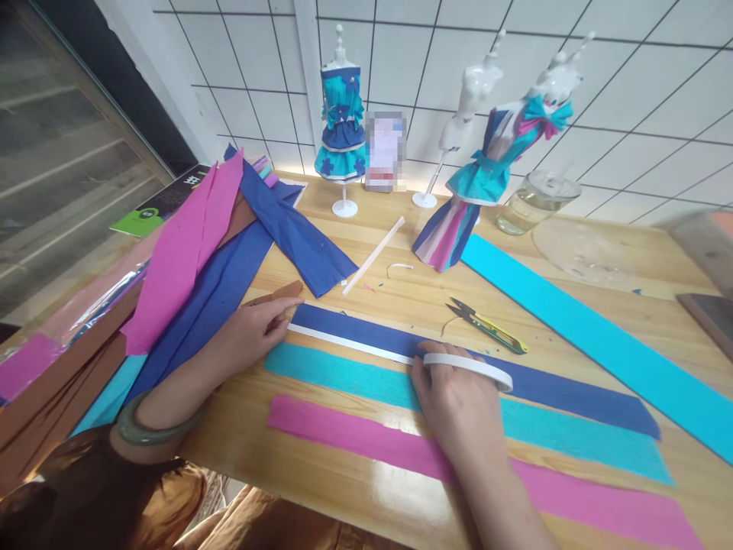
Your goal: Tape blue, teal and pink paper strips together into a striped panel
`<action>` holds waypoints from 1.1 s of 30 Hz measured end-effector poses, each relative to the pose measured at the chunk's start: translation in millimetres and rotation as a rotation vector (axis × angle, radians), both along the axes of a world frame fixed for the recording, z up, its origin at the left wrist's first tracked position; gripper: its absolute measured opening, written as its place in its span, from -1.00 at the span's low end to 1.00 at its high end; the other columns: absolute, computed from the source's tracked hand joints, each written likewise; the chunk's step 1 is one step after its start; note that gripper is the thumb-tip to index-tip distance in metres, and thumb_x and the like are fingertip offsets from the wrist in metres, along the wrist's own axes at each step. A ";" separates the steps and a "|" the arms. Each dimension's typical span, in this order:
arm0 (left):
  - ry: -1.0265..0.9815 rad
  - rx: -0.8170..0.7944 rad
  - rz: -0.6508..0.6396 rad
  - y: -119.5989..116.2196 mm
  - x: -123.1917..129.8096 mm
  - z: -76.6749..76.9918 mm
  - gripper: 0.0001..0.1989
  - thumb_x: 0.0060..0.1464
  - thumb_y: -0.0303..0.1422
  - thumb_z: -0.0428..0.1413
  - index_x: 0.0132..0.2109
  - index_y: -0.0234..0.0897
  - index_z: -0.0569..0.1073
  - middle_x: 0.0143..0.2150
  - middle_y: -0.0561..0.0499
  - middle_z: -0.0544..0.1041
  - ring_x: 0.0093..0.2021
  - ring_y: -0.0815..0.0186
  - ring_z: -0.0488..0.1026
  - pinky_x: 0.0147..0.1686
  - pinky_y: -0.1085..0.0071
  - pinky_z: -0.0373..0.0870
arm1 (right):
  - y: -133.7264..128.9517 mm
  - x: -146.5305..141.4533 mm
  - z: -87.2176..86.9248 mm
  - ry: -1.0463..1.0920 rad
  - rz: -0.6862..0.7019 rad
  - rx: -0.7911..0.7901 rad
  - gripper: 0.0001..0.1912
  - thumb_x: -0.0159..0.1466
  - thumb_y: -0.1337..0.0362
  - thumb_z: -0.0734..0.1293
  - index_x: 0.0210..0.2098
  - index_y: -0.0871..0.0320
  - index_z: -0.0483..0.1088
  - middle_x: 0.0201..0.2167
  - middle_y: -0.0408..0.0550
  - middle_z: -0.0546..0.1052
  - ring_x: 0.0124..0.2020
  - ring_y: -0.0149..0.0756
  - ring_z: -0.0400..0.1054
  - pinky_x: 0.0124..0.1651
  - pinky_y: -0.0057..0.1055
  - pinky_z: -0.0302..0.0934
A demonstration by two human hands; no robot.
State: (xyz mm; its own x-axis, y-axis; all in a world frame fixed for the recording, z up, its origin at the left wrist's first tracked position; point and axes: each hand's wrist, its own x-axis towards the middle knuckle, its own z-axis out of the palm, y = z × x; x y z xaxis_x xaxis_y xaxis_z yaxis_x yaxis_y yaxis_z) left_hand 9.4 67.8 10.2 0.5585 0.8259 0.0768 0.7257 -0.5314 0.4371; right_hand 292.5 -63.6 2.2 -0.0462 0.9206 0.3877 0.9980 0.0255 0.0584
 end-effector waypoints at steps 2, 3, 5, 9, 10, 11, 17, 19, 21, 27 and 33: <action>-0.002 0.002 0.002 0.2 -0.1 -0.6 -0.58 0.06 -0.48 -0.06 0.08 -0.24 0.38 -0.28 0.03 0.54 -0.29 0.31 0.45 -0.27 0.44 0.31 | 0.0 0.2 -0.5 0.006 -0.001 -0.004 -0.78 0.29 0.23 0.16 -0.26 0.21 0.36 -0.34 -0.01 0.51 -0.35 -0.17 0.40 -0.33 -0.32 0.16; -0.002 0.004 0.003 0.2 0.0 -0.8 -0.58 0.06 -0.48 -0.06 0.08 -0.24 0.39 -0.27 0.03 0.54 -0.29 0.31 0.45 -0.26 0.44 0.31 | 0.0 0.2 -0.7 0.007 -0.003 -0.007 -0.79 0.28 0.23 0.17 -0.26 0.22 0.36 -0.35 -0.01 0.51 -0.36 -0.18 0.40 -0.34 -0.33 0.15; 0.002 0.012 0.001 0.2 0.1 -1.0 -0.59 0.06 -0.48 -0.06 0.07 -0.24 0.39 -0.26 0.02 0.55 -0.27 0.30 0.46 -0.23 0.42 0.32 | 0.1 -0.2 -0.8 0.001 -0.004 -0.010 -0.78 0.28 0.23 0.17 -0.25 0.23 0.37 -0.36 0.00 0.51 -0.36 -0.18 0.39 -0.36 -0.34 0.14; 0.012 0.024 -0.009 -0.4 0.3 -0.8 -0.58 0.07 -0.48 -0.07 0.08 -0.25 0.38 -0.22 0.01 0.56 -0.26 0.31 0.48 -0.19 0.42 0.33 | 0.3 -1.6 -0.7 -0.009 -0.017 -0.019 -0.78 0.28 0.24 0.16 -0.25 0.22 0.37 -0.35 0.01 0.51 -0.36 -0.18 0.38 -0.36 -0.34 0.13; 0.015 0.029 -0.010 -0.7 0.4 -0.9 -0.58 0.07 -0.48 -0.07 0.09 -0.25 0.38 -0.20 0.00 0.56 -0.25 0.30 0.48 -0.18 0.41 0.34 | 0.3 -1.9 -0.9 -0.014 -0.026 -0.024 -0.79 0.28 0.24 0.16 -0.25 0.22 0.37 -0.35 0.00 0.51 -0.35 -0.18 0.38 -0.36 -0.34 0.13; 0.019 0.036 -0.012 -0.9 0.4 -1.2 -0.58 0.07 -0.48 -0.07 0.09 -0.26 0.37 -0.18 -0.01 0.56 -0.23 0.30 0.48 -0.17 0.41 0.34 | 0.2 -2.0 -1.3 -0.020 -0.033 -0.030 -0.79 0.28 0.25 0.16 -0.25 0.21 0.37 -0.36 0.00 0.51 -0.35 -0.18 0.38 -0.36 -0.34 0.12; 0.075 0.081 -0.006 -1.5 0.9 -5.4 -0.56 0.11 -0.48 -0.09 0.15 -0.28 0.31 -0.06 -0.08 0.54 -0.10 0.24 0.48 -0.10 0.35 0.35 | -0.7 -0.9 -5.5 -0.066 -0.021 -0.036 -0.77 0.30 0.25 0.13 -0.26 0.20 0.37 -0.40 0.00 0.49 -0.36 -0.19 0.37 -0.36 -0.34 0.10; 0.065 0.093 -0.003 -1.0 0.2 -6.4 -0.56 0.12 -0.48 -0.11 0.15 -0.30 0.30 0.00 -0.10 0.50 -0.04 0.23 0.45 -0.04 0.32 0.33 | -0.6 -0.5 -6.2 -0.080 -0.015 -0.032 -0.76 0.30 0.25 0.12 -0.26 0.19 0.38 -0.42 0.00 0.48 -0.38 -0.19 0.36 -0.39 -0.35 0.08; 0.012 0.100 0.006 -0.1 -1.4 -5.6 -0.56 0.13 -0.49 -0.13 0.16 -0.30 0.28 0.10 -0.10 0.43 0.04 0.24 0.40 0.02 0.33 0.29 | -0.4 -0.5 -6.1 -0.081 -0.015 -0.034 -0.75 0.30 0.25 0.12 -0.26 0.19 0.38 -0.44 0.00 0.47 -0.39 -0.20 0.35 -0.41 -0.36 0.06; -0.074 -0.054 0.182 0.4 -5.4 8.4 -0.71 0.15 -0.36 -0.11 -0.07 -0.29 0.41 -0.23 -0.03 0.55 -0.25 0.26 0.47 -0.28 0.39 0.32 | -1.0 -1.3 -5.1 -0.042 -0.019 -0.046 -0.76 0.28 0.27 0.13 -0.25 0.21 0.39 -0.41 0.02 0.47 -0.39 -0.19 0.35 -0.44 -0.37 0.05; 0.000 -0.189 0.257 1.7 -4.4 9.9 -0.79 0.00 -0.20 0.05 -0.39 -0.24 0.44 -0.49 0.06 0.47 -0.44 0.29 0.40 -0.49 0.43 0.19 | -2.1 -0.7 -6.9 -0.021 -0.040 -0.062 -0.76 0.28 0.28 0.12 -0.24 0.20 0.39 -0.43 0.02 0.47 -0.42 -0.21 0.33 -0.46 -0.39 0.02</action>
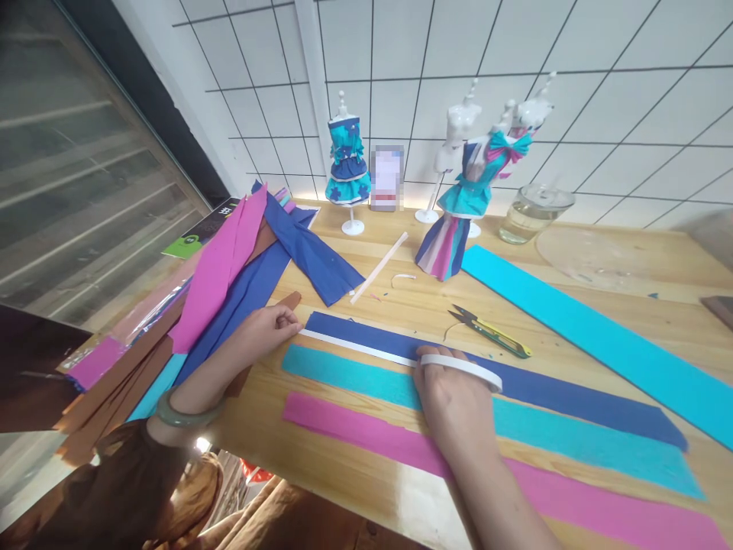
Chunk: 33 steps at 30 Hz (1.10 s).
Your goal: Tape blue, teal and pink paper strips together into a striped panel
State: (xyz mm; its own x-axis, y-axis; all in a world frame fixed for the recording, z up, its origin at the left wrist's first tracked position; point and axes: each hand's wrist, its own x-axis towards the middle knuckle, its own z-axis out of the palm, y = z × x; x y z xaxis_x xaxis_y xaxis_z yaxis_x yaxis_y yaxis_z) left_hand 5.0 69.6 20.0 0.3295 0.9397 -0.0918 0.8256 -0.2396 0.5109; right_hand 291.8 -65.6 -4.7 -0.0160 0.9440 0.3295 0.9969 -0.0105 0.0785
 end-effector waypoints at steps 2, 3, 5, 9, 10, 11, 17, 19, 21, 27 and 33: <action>0.006 -0.032 0.005 1.6 0.2 -2.4 -0.80 -0.03 -0.20 0.06 -0.42 -0.24 0.44 -0.53 0.08 0.44 -0.47 0.31 0.38 -0.53 0.44 0.15 | -0.1 -0.2 0.0 0.014 -0.006 -0.006 -0.76 0.28 0.29 0.12 -0.24 0.20 0.39 -0.43 0.02 0.46 -0.42 -0.21 0.33 -0.47 -0.39 0.02; 0.007 -0.041 0.003 2.2 0.3 -3.1 -0.80 -0.03 -0.21 0.06 -0.44 -0.25 0.44 -0.54 0.08 0.43 -0.49 0.31 0.37 -0.54 0.45 0.14 | -0.2 -0.4 0.2 0.022 -0.006 -0.008 -0.77 0.28 0.30 0.13 -0.25 0.20 0.39 -0.43 0.01 0.46 -0.42 -0.21 0.33 -0.46 -0.39 0.02; 0.007 -0.049 -0.003 2.7 0.3 -2.8 -0.79 -0.03 -0.21 0.05 -0.45 -0.25 0.43 -0.54 0.08 0.43 -0.49 0.32 0.36 -0.55 0.44 0.13 | -0.4 -0.9 0.8 0.025 -0.010 -0.011 -0.79 0.28 0.29 0.14 -0.26 0.19 0.39 -0.44 0.00 0.45 -0.41 -0.21 0.32 -0.45 -0.39 0.03; 0.010 -0.047 -0.032 0.6 0.5 1.9 -0.78 0.02 -0.22 0.01 -0.44 -0.26 0.42 -0.48 0.05 0.46 -0.44 0.30 0.38 -0.48 0.43 0.18 | -0.9 -1.3 1.0 0.028 -0.022 -0.032 -0.80 0.29 0.28 0.15 -0.26 0.16 0.38 -0.42 -0.02 0.45 -0.38 -0.19 0.33 -0.44 -0.38 0.03; 0.010 -0.042 -0.048 -0.2 0.6 2.9 -0.77 0.04 -0.23 -0.01 -0.43 -0.26 0.41 -0.46 0.04 0.47 -0.41 0.29 0.39 -0.45 0.42 0.20 | -1.0 -1.1 0.7 0.031 -0.023 -0.038 -0.80 0.29 0.28 0.15 -0.25 0.16 0.38 -0.42 -0.02 0.45 -0.38 -0.19 0.33 -0.44 -0.38 0.03; 0.010 -0.033 -0.063 -0.9 0.9 3.6 -0.77 0.05 -0.23 -0.03 -0.43 -0.26 0.40 -0.44 0.03 0.47 -0.39 0.28 0.39 -0.43 0.42 0.21 | -1.1 -0.9 0.3 0.032 -0.024 -0.041 -0.80 0.29 0.28 0.15 -0.25 0.16 0.38 -0.42 -0.01 0.45 -0.37 -0.18 0.33 -0.44 -0.39 0.02; -0.001 -0.044 -0.099 -3.0 4.6 6.5 -0.75 0.05 -0.21 -0.06 -0.45 -0.27 0.35 -0.44 0.03 0.45 -0.39 0.29 0.35 -0.41 0.42 0.24 | -0.6 0.4 -1.1 0.047 -0.021 -0.050 -0.80 0.28 0.30 0.15 -0.25 0.16 0.38 -0.37 0.01 0.46 -0.35 -0.19 0.33 -0.45 -0.37 0.00; -0.014 -0.083 -0.093 -2.9 6.5 9.4 -0.74 0.04 -0.19 -0.05 -0.45 -0.27 0.35 -0.48 0.05 0.42 -0.43 0.31 0.33 -0.44 0.43 0.23 | -0.4 0.3 -0.4 0.050 -0.013 -0.053 -0.81 0.27 0.31 0.15 -0.25 0.17 0.38 -0.37 0.01 0.46 -0.34 -0.18 0.32 -0.44 -0.36 0.00; -0.030 -0.117 -0.080 -2.8 8.6 13.1 -0.73 0.01 -0.17 -0.02 -0.46 -0.26 0.36 -0.52 0.08 0.38 -0.46 0.33 0.31 -0.48 0.45 0.22 | -0.6 -0.4 0.7 0.047 -0.012 -0.056 -0.81 0.27 0.32 0.16 -0.24 0.17 0.38 -0.38 0.01 0.46 -0.35 -0.17 0.32 -0.44 -0.36 0.00; -0.027 -0.131 -0.067 -4.5 18.4 22.2 -0.72 -0.03 -0.15 0.01 -0.51 -0.26 0.34 -0.57 0.11 0.33 -0.51 0.36 0.27 -0.53 0.47 0.17 | -1.1 -2.5 2.5 0.038 -0.032 -0.067 -0.83 0.27 0.33 0.16 -0.26 0.16 0.38 -0.40 0.00 0.44 -0.37 -0.16 0.31 -0.47 -0.38 -0.07; 0.010 -0.099 -0.091 -6.9 31.9 27.4 -0.72 0.00 -0.15 -0.01 -0.51 -0.25 0.33 -0.56 0.10 0.34 -0.49 0.35 0.29 -0.51 0.46 0.15 | -0.7 -2.2 2.4 0.040 -0.033 -0.067 -0.83 0.28 0.31 0.16 -0.27 0.16 0.38 -0.42 0.00 0.45 -0.37 -0.16 0.32 -0.48 -0.38 -0.11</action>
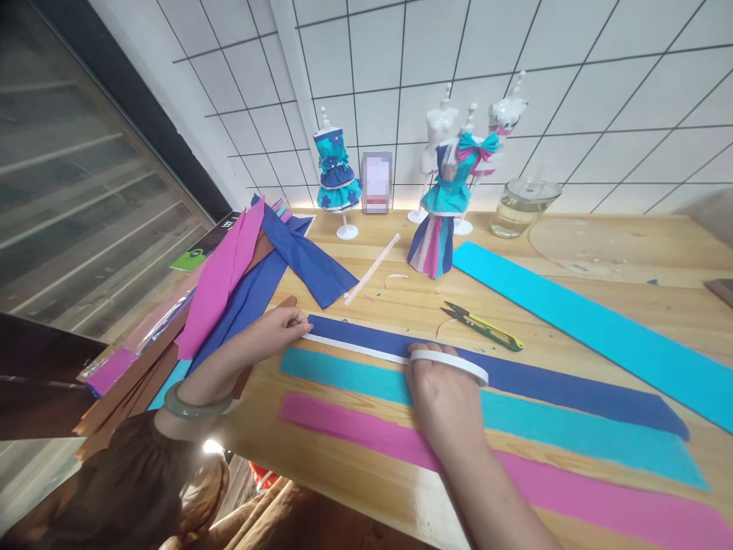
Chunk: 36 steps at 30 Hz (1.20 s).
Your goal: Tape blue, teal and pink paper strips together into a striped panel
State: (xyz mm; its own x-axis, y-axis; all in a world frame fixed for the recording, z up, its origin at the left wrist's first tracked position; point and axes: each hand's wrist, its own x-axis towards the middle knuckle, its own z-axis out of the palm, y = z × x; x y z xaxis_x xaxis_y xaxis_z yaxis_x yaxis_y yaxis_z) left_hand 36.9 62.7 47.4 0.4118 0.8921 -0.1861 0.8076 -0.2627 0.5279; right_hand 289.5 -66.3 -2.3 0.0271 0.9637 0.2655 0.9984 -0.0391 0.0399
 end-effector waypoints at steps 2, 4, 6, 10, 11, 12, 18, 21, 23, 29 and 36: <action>0.006 0.011 -0.008 1.7 1.6 1.4 -0.72 0.01 -0.16 -0.02 -0.50 -0.25 0.32 -0.55 0.09 0.35 -0.48 0.34 0.29 -0.50 0.46 0.15 | 0.0 0.5 -0.2 0.002 0.003 0.008 -0.82 0.28 0.30 0.16 -0.25 0.17 0.37 -0.42 0.01 0.45 -0.37 -0.16 0.32 -0.48 -0.38 -0.11; 0.009 0.045 0.009 3.8 0.6 3.0 -0.72 0.02 -0.16 -0.03 -0.49 -0.25 0.31 -0.53 0.09 0.35 -0.47 0.34 0.30 -0.49 0.45 0.14 | 0.0 1.0 -0.6 0.001 0.001 0.010 -0.82 0.28 0.31 0.16 -0.25 0.18 0.37 -0.42 0.01 0.45 -0.37 -0.17 0.32 -0.48 -0.38 -0.11; 0.014 0.077 0.029 4.9 -2.7 4.3 -0.71 0.04 -0.16 -0.05 -0.50 -0.25 0.28 -0.53 0.09 0.34 -0.46 0.33 0.30 -0.50 0.45 0.11 | 0.0 1.3 -0.9 0.003 -0.010 0.003 -0.83 0.28 0.31 0.17 -0.25 0.17 0.37 -0.41 0.01 0.46 -0.38 -0.17 0.32 -0.48 -0.37 -0.12; 0.046 0.010 0.055 2.4 -10.6 2.1 -0.66 0.03 -0.09 -0.04 -0.53 -0.25 0.27 -0.58 0.10 0.31 -0.49 0.34 0.30 -0.52 0.45 0.07 | -0.4 1.2 -1.5 0.012 -0.016 -0.023 -0.84 0.28 0.30 0.17 -0.26 0.16 0.37 -0.44 -0.02 0.45 -0.41 -0.19 0.31 -0.49 -0.38 -0.15; 0.054 -0.015 0.069 1.4 -12.0 0.3 -0.66 0.00 -0.09 -0.01 -0.53 -0.25 0.28 -0.57 0.10 0.33 -0.50 0.34 0.29 -0.53 0.45 0.07 | -0.5 1.1 -1.6 0.008 -0.017 -0.025 -0.84 0.28 0.30 0.17 -0.26 0.16 0.37 -0.45 -0.03 0.44 -0.42 -0.20 0.31 -0.49 -0.39 -0.16; 0.060 -0.029 0.087 0.6 -13.0 -1.7 -0.68 -0.04 -0.10 0.02 -0.54 -0.26 0.28 -0.57 0.10 0.34 -0.51 0.35 0.28 -0.54 0.45 0.06 | -0.5 0.9 -1.6 0.004 -0.020 -0.024 -0.84 0.29 0.30 0.17 -0.26 0.16 0.37 -0.46 -0.03 0.44 -0.42 -0.20 0.30 -0.48 -0.39 -0.16; 0.020 -0.017 0.096 3.2 -13.7 -10.2 -0.71 -0.09 -0.17 0.03 -0.60 -0.26 0.23 -0.64 0.13 0.22 -0.55 0.40 0.17 -0.56 0.46 0.01 | -0.5 0.8 -2.1 -0.009 -0.012 -0.003 -0.85 0.29 0.30 0.18 -0.25 0.17 0.36 -0.44 -0.03 0.44 -0.39 -0.19 0.32 -0.44 -0.38 -0.09; -0.005 -0.013 0.095 6.1 -13.3 -10.8 -0.71 -0.08 -0.17 0.02 -0.59 -0.26 0.24 -0.64 0.14 0.20 -0.56 0.40 0.14 -0.56 0.46 0.02 | -0.9 1.0 -2.7 -0.007 -0.018 -0.007 -0.86 0.29 0.30 0.18 -0.25 0.16 0.36 -0.46 -0.04 0.44 -0.41 -0.19 0.31 -0.45 -0.38 -0.09; -0.018 -0.010 0.104 6.5 -12.4 -10.4 -0.71 -0.08 -0.17 0.02 -0.59 -0.27 0.26 -0.64 0.14 0.21 -0.56 0.41 0.15 -0.57 0.47 0.03 | -1.1 1.1 -2.9 -0.006 -0.021 -0.007 -0.87 0.28 0.29 0.19 -0.27 0.14 0.36 -0.46 -0.04 0.44 -0.41 -0.19 0.31 -0.45 -0.38 -0.09; -0.097 -0.038 0.141 1.3 -5.2 -4.5 -0.73 -0.16 -0.20 0.09 -0.63 -0.26 0.28 -0.67 0.14 0.24 -0.57 0.39 0.20 -0.56 0.48 0.07 | -0.7 1.0 -3.0 -0.004 -0.031 -0.030 -0.87 0.28 0.29 0.19 -0.26 0.14 0.36 -0.47 -0.05 0.44 -0.42 -0.19 0.31 -0.48 -0.39 -0.13; -0.029 0.010 0.127 -11.7 15.2 7.4 -0.73 -0.10 -0.23 0.06 -0.64 -0.25 0.26 -0.67 0.14 0.26 -0.58 0.39 0.22 -0.58 0.46 -0.01 | 0.0 2.0 -3.5 0.017 -0.046 -0.047 -0.87 0.28 0.26 0.19 -0.29 0.13 0.36 -0.47 -0.06 0.44 -0.42 -0.18 0.31 -0.47 -0.39 -0.11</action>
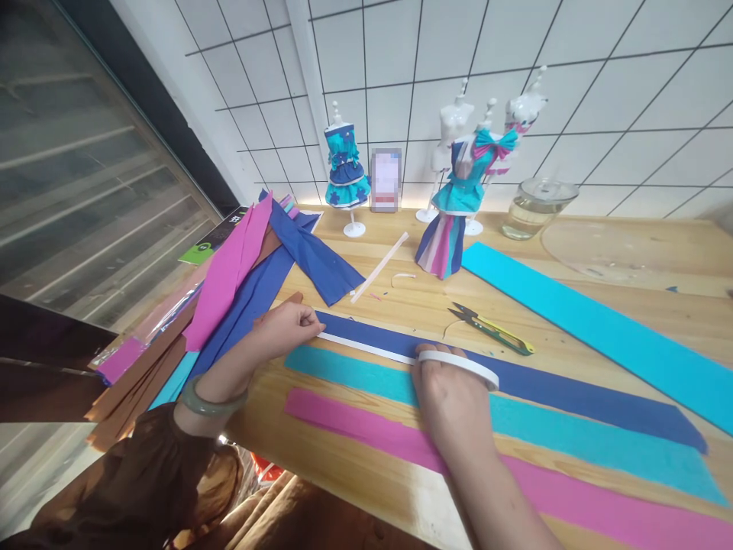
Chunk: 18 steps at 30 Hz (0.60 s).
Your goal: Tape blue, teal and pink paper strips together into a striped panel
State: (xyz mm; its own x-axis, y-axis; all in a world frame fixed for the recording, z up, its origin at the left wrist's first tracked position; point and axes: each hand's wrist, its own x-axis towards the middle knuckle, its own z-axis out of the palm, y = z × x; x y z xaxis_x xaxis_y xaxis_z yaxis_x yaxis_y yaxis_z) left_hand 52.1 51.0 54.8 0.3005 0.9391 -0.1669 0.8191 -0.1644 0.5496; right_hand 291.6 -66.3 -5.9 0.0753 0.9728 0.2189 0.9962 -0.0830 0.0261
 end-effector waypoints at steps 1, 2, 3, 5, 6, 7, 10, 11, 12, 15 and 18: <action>0.007 0.010 -0.019 -2.5 4.0 0.6 -0.73 -0.09 -0.25 0.05 -0.63 -0.25 0.25 -0.67 0.14 0.27 -0.58 0.39 0.22 -0.59 0.46 -0.03 | 0.0 0.1 0.4 0.003 0.002 -0.005 -0.87 0.28 0.26 0.20 -0.30 0.13 0.36 -0.47 -0.06 0.44 -0.41 -0.18 0.31 -0.47 -0.39 -0.11; 0.003 0.013 -0.042 -4.9 7.9 0.4 -0.73 -0.07 -0.26 0.04 -0.63 -0.25 0.24 -0.67 0.13 0.28 -0.58 0.39 0.21 -0.59 0.45 -0.05 | -0.1 0.0 0.9 0.005 0.003 -0.011 -0.87 0.28 0.27 0.19 -0.30 0.13 0.36 -0.47 -0.07 0.43 -0.41 -0.19 0.31 -0.47 -0.39 -0.11; -0.012 0.010 -0.066 -6.9 11.7 -0.6 -0.74 -0.06 -0.27 0.02 -0.62 -0.25 0.24 -0.66 0.13 0.28 -0.59 0.40 0.20 -0.60 0.45 -0.05 | -0.3 -0.1 1.3 0.006 0.002 -0.017 -0.87 0.28 0.27 0.19 -0.31 0.13 0.36 -0.48 -0.07 0.43 -0.42 -0.19 0.31 -0.46 -0.39 -0.10; -0.065 0.000 -0.109 -9.7 18.3 -4.3 -0.75 -0.05 -0.27 0.01 -0.60 -0.26 0.25 -0.65 0.13 0.28 -0.59 0.41 0.19 -0.60 0.45 -0.03 | -0.6 -0.4 1.8 0.004 -0.002 -0.021 -0.87 0.28 0.28 0.20 -0.31 0.13 0.36 -0.48 -0.07 0.44 -0.43 -0.20 0.31 -0.46 -0.40 -0.10; -0.097 -0.006 -0.126 -10.4 21.1 -6.4 -0.75 -0.04 -0.27 0.01 -0.60 -0.26 0.26 -0.64 0.13 0.27 -0.59 0.41 0.19 -0.60 0.45 -0.02 | -0.7 -0.6 1.8 0.002 -0.003 -0.016 -0.87 0.28 0.28 0.19 -0.30 0.14 0.36 -0.48 -0.07 0.44 -0.44 -0.21 0.31 -0.46 -0.40 -0.10; -0.130 -0.012 -0.142 -10.7 23.6 -8.1 -0.75 -0.03 -0.27 0.01 -0.59 -0.26 0.27 -0.64 0.14 0.27 -0.58 0.41 0.19 -0.60 0.45 -0.01 | -0.9 -0.8 1.8 -0.001 -0.002 -0.009 -0.87 0.28 0.28 0.19 -0.29 0.15 0.36 -0.46 -0.06 0.45 -0.44 -0.21 0.31 -0.45 -0.39 -0.09; -0.235 -0.053 -0.166 -10.0 29.6 -8.5 -0.76 -0.02 -0.25 0.01 -0.55 -0.28 0.32 -0.63 0.14 0.24 -0.59 0.42 0.18 -0.60 0.46 0.00 | -1.0 -1.3 1.9 -0.009 0.007 0.011 -0.85 0.29 0.27 0.19 -0.26 0.16 0.36 -0.45 -0.04 0.46 -0.45 -0.22 0.31 -0.45 -0.39 -0.09; -0.272 -0.070 -0.164 -9.4 31.3 -6.9 -0.77 -0.02 -0.24 0.01 -0.53 -0.28 0.33 -0.63 0.14 0.25 -0.59 0.43 0.17 -0.61 0.47 0.00 | -0.9 -1.3 2.0 -0.013 0.010 0.012 -0.84 0.29 0.27 0.18 -0.27 0.16 0.37 -0.47 -0.04 0.46 -0.45 -0.22 0.30 -0.45 -0.39 -0.09; -0.305 -0.086 -0.159 -8.8 32.9 -4.6 -0.77 -0.02 -0.23 0.02 -0.51 -0.29 0.34 -0.61 0.13 0.26 -0.58 0.43 0.18 -0.61 0.48 0.01 | -0.9 -1.3 2.3 -0.017 0.011 0.011 -0.84 0.29 0.27 0.18 -0.27 0.16 0.37 -0.48 -0.04 0.46 -0.46 -0.21 0.30 -0.46 -0.39 -0.10; -0.384 -0.127 -0.169 -7.5 38.5 4.6 -0.78 -0.04 -0.22 0.05 -0.48 -0.29 0.35 -0.56 0.11 0.31 -0.55 0.43 0.20 -0.61 0.51 0.05 | -0.5 -1.2 3.2 -0.016 0.015 0.007 -0.84 0.29 0.27 0.18 -0.29 0.15 0.37 -0.49 -0.04 0.45 -0.45 -0.21 0.31 -0.47 -0.38 -0.13; -0.452 -0.193 -0.206 -9.2 46.9 15.6 -0.77 -0.03 -0.22 0.06 -0.47 -0.30 0.35 -0.55 0.10 0.31 -0.55 0.45 0.20 -0.61 0.52 0.08 | -0.2 -1.1 3.7 -0.008 0.020 0.013 -0.84 0.28 0.28 0.18 -0.29 0.15 0.38 -0.49 -0.04 0.45 -0.42 -0.20 0.32 -0.47 -0.38 -0.13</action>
